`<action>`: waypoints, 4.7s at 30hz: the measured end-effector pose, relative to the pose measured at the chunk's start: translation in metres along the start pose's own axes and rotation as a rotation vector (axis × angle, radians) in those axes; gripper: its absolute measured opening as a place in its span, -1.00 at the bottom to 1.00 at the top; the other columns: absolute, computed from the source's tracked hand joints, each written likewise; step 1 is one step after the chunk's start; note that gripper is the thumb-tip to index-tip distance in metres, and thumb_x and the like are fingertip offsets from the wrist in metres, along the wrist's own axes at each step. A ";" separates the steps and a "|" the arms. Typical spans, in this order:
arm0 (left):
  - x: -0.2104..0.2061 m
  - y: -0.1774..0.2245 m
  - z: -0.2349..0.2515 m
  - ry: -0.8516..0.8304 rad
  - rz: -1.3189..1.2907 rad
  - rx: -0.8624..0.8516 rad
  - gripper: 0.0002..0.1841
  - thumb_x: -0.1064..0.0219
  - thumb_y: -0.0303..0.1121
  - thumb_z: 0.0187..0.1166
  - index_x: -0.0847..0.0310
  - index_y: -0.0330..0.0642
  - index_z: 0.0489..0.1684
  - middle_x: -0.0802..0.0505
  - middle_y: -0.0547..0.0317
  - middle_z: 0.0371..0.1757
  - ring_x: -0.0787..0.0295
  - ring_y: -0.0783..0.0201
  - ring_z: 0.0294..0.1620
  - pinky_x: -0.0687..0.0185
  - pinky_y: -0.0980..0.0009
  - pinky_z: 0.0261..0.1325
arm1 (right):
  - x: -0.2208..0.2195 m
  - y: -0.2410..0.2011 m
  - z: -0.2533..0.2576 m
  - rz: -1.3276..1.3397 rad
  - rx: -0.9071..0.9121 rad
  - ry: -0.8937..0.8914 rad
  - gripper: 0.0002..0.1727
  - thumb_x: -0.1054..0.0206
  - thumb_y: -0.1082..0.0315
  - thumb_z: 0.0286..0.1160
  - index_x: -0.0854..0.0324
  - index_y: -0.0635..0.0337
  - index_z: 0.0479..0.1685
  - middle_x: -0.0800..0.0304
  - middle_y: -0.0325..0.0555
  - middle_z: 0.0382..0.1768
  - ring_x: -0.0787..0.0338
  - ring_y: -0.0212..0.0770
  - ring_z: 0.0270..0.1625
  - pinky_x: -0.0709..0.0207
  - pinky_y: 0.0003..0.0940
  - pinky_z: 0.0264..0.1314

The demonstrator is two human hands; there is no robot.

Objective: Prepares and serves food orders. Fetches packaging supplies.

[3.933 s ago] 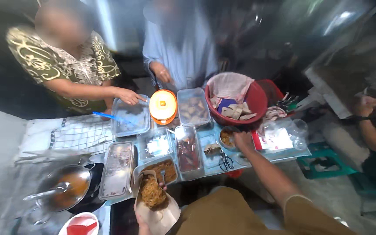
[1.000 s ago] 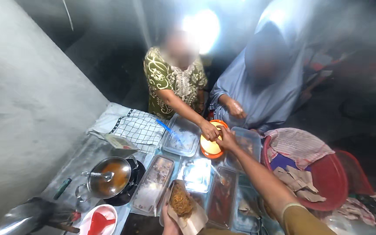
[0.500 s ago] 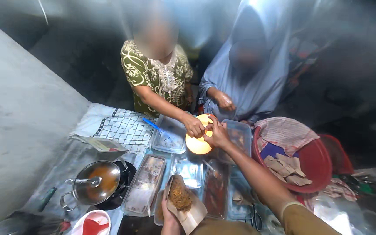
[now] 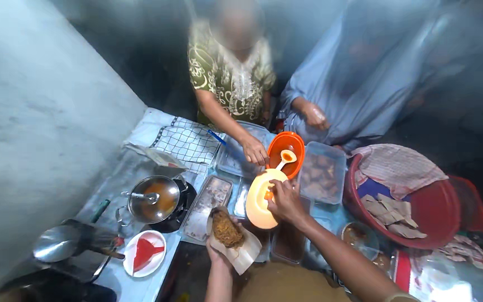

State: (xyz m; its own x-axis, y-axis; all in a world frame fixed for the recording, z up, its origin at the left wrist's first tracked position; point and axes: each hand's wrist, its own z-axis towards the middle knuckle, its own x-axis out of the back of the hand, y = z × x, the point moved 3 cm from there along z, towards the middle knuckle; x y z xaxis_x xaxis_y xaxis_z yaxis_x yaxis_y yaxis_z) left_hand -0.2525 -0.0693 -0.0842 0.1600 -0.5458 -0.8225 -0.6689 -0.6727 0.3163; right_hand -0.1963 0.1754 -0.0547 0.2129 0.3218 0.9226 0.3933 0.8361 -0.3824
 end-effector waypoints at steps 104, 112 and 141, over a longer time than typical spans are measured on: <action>-0.102 -0.057 0.086 0.291 0.294 0.056 -0.42 0.33 0.09 0.85 -0.56 -0.09 0.25 -0.84 0.04 -0.09 -0.82 0.15 -0.09 -0.77 0.09 -0.13 | 0.027 0.139 0.096 0.385 -0.280 0.422 -0.68 -0.38 0.07 0.62 -0.87 0.13 -0.06 -0.92 -0.09 -0.06 -0.90 -0.25 0.03 -0.76 -0.19 0.25; -0.079 -0.026 0.009 0.365 0.324 -0.059 -0.46 0.38 -0.01 0.86 -0.53 -0.10 0.07 -0.82 0.15 -0.27 -0.81 0.29 -0.25 -0.78 0.26 -0.27 | 0.021 0.148 0.184 0.506 -0.499 -0.183 -0.53 -0.22 0.03 0.77 -0.65 0.33 0.18 -0.83 0.05 -0.22 -0.86 -0.14 -0.30 -0.78 -0.14 -0.07; -0.211 0.002 -0.048 0.058 0.272 -0.172 -0.47 0.52 -0.05 0.89 -0.42 -0.06 0.19 -0.79 0.30 -0.23 -0.78 0.50 -0.22 -0.76 0.47 -0.24 | 0.062 -0.046 -0.091 0.257 0.847 0.664 -0.82 -0.39 0.23 0.58 -0.79 -0.04 0.05 -0.80 -0.16 0.28 -0.63 -0.15 0.54 -0.38 -0.18 0.74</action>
State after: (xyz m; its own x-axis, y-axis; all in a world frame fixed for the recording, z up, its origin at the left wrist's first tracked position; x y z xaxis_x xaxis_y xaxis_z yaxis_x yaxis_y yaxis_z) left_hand -0.2528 0.0202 0.1129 0.0361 -0.7414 -0.6700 -0.5612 -0.5698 0.6003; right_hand -0.1200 0.1169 0.0152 0.7379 0.4388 0.5128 -0.4165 0.8939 -0.1656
